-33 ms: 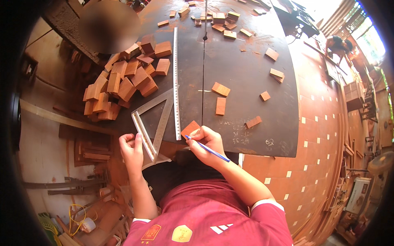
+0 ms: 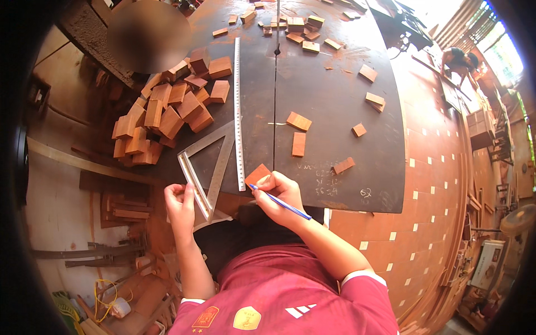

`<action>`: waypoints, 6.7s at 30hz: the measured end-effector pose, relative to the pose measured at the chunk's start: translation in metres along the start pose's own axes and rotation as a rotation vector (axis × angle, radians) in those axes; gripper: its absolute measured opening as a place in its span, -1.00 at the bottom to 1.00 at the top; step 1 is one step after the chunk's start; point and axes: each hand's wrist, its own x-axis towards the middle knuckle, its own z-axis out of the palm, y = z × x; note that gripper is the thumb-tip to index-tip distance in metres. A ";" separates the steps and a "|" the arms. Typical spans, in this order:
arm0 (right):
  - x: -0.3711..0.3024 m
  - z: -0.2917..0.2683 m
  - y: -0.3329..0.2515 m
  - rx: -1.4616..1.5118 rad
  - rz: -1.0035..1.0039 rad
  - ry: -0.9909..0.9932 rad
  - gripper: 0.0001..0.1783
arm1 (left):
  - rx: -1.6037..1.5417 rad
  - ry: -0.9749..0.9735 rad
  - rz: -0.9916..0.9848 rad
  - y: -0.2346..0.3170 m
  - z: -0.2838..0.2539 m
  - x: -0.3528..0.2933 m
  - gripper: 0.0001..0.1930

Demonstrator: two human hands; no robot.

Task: The person measures and marks small wooden blocks on a workbench using a ruler, a set square, and a pen. They repeatedly position the tools, draw lines on the blocks, and place the marked pieces aside.

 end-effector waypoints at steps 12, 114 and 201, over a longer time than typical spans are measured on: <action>0.018 -0.028 -0.008 -0.198 -0.185 0.065 -0.85 | -0.836 -0.619 -0.455 -0.004 -0.032 0.004 -0.75; 0.033 -0.028 -0.031 -0.558 0.035 0.064 -0.77 | -0.593 -0.418 -0.071 0.079 0.043 -0.086 -0.90; -0.034 -0.109 -0.010 -1.052 -0.874 0.239 -0.69 | 0.278 -0.286 0.256 0.110 0.026 -0.027 -0.82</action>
